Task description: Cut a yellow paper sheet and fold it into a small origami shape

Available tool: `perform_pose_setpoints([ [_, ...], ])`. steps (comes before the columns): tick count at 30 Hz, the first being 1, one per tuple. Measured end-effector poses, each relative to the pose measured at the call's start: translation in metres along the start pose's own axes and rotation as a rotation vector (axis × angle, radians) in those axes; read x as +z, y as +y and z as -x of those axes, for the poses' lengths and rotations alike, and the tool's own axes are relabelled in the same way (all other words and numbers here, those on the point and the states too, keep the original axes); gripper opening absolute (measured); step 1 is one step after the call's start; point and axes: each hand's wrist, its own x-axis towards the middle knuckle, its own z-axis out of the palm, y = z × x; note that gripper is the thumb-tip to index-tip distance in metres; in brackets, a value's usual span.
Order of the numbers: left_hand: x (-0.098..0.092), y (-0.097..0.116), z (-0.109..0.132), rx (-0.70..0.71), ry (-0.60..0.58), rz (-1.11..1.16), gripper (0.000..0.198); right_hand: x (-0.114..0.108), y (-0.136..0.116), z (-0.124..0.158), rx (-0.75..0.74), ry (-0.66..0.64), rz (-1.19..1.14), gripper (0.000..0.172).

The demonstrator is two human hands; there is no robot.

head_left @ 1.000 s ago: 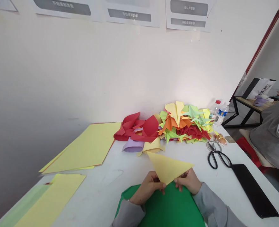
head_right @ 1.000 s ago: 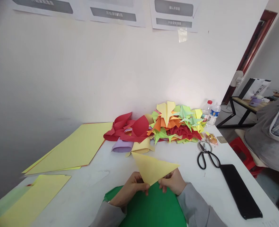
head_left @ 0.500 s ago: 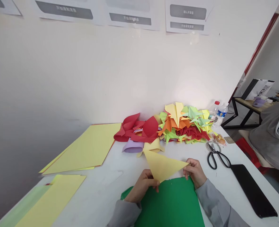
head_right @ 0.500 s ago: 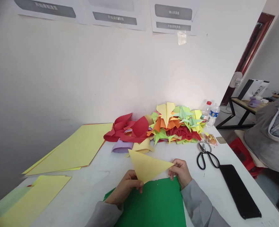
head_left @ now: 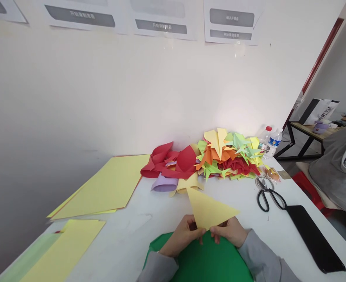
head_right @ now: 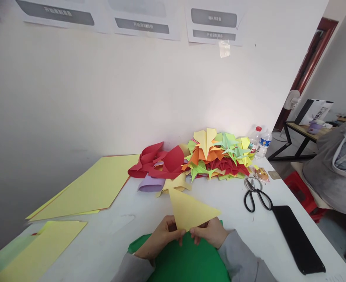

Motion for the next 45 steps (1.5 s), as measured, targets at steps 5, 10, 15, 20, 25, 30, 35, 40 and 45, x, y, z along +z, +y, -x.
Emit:
perform_pose_setpoints([
  [5, 0.007, 0.005, 0.001, 0.048, -0.1, -0.062, 0.032, 0.001, -0.001, 0.002, 0.006, 0.015, 0.04, 0.046],
  [10, 0.002, 0.004, 0.002, 0.043, -0.126, -0.075, 0.034, -0.001, -0.001, 0.003, 0.025, 0.06, 0.044, 0.041],
  [15, -0.005, 0.0, 0.003, 0.022, -0.062, -0.103, 0.034, -0.005, -0.008, 0.003, -0.014, 0.103, 0.009, 0.036],
  [20, -0.007, 0.002, 0.003, 0.024, -0.077, -0.115, 0.036, -0.004, -0.014, 0.005, -0.029, 0.094, 0.007, 0.03],
  [25, -0.004, 0.006, 0.005, 0.009, -0.085, -0.137, 0.036, -0.003, -0.015, 0.006, -0.028, 0.081, 0.002, 0.034],
  [30, -0.006, 0.006, 0.006, 0.004, -0.075, -0.134, 0.035, -0.005, -0.018, 0.007, -0.054, 0.061, -0.016, 0.032],
  [35, -0.013, 0.004, 0.007, 0.003, -0.054, -0.141, 0.033, -0.009, -0.019, 0.007, -0.033, 0.105, -0.037, 0.034],
  [40, -0.018, 0.005, 0.008, -0.029, -0.004, -0.176, 0.033, -0.016, -0.017, 0.004, -0.024, 0.168, -0.084, 0.03],
  [45, -0.025, 0.006, 0.011, -0.056, 0.03, -0.2, 0.031, -0.026, -0.018, 0.003, -0.052, 0.223, -0.11, 0.037],
])
